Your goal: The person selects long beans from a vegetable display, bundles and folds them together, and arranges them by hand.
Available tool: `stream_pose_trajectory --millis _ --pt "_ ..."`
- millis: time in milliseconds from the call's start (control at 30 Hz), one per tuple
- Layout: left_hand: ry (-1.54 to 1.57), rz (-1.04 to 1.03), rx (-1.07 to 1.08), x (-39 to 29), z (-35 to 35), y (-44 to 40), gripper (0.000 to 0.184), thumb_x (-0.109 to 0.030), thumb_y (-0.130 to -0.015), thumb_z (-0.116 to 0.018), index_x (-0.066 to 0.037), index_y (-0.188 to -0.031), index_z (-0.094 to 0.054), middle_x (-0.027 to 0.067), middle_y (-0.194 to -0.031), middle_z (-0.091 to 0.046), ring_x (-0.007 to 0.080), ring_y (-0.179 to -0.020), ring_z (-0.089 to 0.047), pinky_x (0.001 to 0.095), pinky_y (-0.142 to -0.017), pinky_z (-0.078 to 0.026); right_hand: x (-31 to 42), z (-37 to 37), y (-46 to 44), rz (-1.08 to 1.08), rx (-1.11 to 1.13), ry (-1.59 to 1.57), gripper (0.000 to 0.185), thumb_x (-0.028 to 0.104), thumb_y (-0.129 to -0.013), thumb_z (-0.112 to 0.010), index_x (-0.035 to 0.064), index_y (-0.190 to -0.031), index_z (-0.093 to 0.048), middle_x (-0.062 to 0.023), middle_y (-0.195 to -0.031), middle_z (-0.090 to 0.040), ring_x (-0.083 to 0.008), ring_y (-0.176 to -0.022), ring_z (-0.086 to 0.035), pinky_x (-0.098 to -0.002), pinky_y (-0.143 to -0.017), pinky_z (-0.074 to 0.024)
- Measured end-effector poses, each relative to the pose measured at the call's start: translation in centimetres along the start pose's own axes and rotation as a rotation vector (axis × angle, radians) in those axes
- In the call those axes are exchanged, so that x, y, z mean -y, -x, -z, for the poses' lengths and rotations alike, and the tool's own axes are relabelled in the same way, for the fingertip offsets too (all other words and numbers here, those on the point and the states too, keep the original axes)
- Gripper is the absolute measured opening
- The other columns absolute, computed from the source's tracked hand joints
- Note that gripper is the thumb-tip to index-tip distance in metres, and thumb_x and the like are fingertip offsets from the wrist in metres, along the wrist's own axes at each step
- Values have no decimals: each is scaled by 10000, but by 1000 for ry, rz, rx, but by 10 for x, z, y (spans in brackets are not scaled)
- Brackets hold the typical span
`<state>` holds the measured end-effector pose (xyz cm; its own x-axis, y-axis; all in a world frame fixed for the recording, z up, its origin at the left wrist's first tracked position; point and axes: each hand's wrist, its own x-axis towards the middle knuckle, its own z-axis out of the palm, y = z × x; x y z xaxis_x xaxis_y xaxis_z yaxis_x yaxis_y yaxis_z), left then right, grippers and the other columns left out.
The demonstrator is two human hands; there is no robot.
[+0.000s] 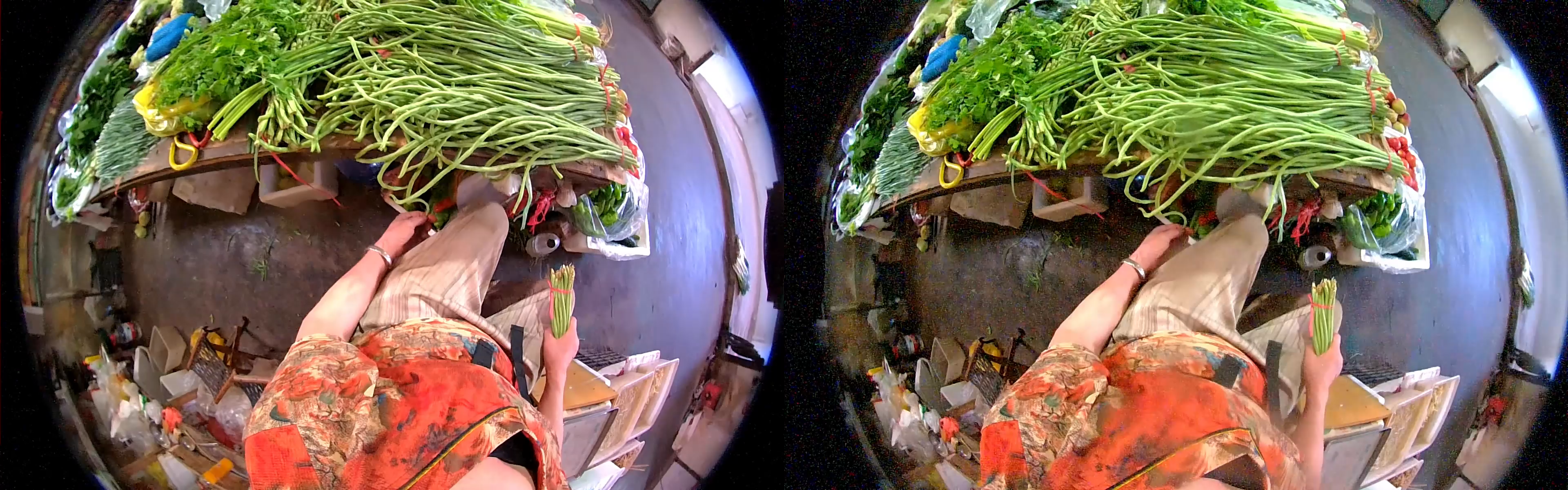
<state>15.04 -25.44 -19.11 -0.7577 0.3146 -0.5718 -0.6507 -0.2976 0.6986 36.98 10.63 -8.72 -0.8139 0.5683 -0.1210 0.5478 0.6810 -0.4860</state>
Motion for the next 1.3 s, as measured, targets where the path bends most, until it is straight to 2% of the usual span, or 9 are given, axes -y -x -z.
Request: stream_pose_trajectory --millis 100,167,233,300,400,733,1100,1200,1300 --pt "-236 -23 -49 -5 0 6 257 -171 -952 -512 0 -1045 -681 58 -929 -654 132 -811 -595 261 -728 -488 -5 0 -1 -15 43 22 310 179 -770 -668 44 -1022 -547 -247 -870 -651 -477 -876 -614 -511 -752 -472" --pt "-116 -90 -159 -2 -14 10 190 -174 -901 -531 -41 -805 -627 4 -670 -547 123 -581 -487 265 -536 -373 -6 -1 -3 -59 43 54 316 193 -767 -679 45 -1011 -544 -247 -870 -650 -476 -877 -614 -513 -750 -473" --pt "-134 -113 -198 10 -6 0 219 -191 -891 -542 -40 -773 -648 -6 -665 -544 111 -587 -463 277 -543 -363 -3 0 -1 -34 29 34 318 203 -763 -690 50 -1000 -543 -246 -871 -650 -475 -879 -614 -515 -749 -473" --pt "-232 -175 -232 11 -7 3 230 -198 -887 -544 -31 -773 -652 -6 -679 -554 103 -606 -470 269 -553 -363 1 -1 1 -42 -7 -10 227 112 -751 -600 28 -948 -526 -262 -821 -613 -489 -854 -593 -504 -731 -462" --pt "-197 -99 -95 39 26 -24 179 -187 -943 -550 -31 -878 -608 -3 -817 -604 104 -743 -557 274 -659 -465 -1 -1 1 -35 -10 2 228 111 -753 -599 28 -953 -528 -261 -824 -617 -485 -852 -599 -497 -729 -466" --pt "-420 -161 -148 28 8 -8 203 -189 -982 -505 -39 -905 -618 1 -866 -613 111 -766 -551 297 -693 -477 2 1 2 -36 -19 -8 226 112 -757 -600 29 -952 -521 -260 -816 -614 -490 -849 -591 -506 -721 -458" --pt "-640 -438 -132 54 32 -32 217 -185 -904 -552 -19 -888 -691 15 -780 -631 123 -727 -545 274 -654 -443 1 1 3 -8 -41 -39 239 94 -737 -616 23 -944 -521 -259 -808 -611 -491 -831 -589 -508 -714 -457" --pt "-159 -337 -148 49 25 -24 205 -160 -900 -547 -8 -869 -681 28 -782 -635 132 -733 -551 272 -656 -441 1 1 4 -3 -45 -57 245 93 -734 -622 24 -946 -520 -258 -806 -611 -490 -830 -592 -507 -714 -458" --pt "-127 -221 -118 37 20 -7 186 -137 -900 -542 -11 -875 -677 38 -779 -637 132 -701 -551 270 -621 -436 -2 0 3 -2 -41 -51 248 92 -733 -624 28 -948 -519 -255 -802 -612 -487 -827 -594 -507 -712 -460"
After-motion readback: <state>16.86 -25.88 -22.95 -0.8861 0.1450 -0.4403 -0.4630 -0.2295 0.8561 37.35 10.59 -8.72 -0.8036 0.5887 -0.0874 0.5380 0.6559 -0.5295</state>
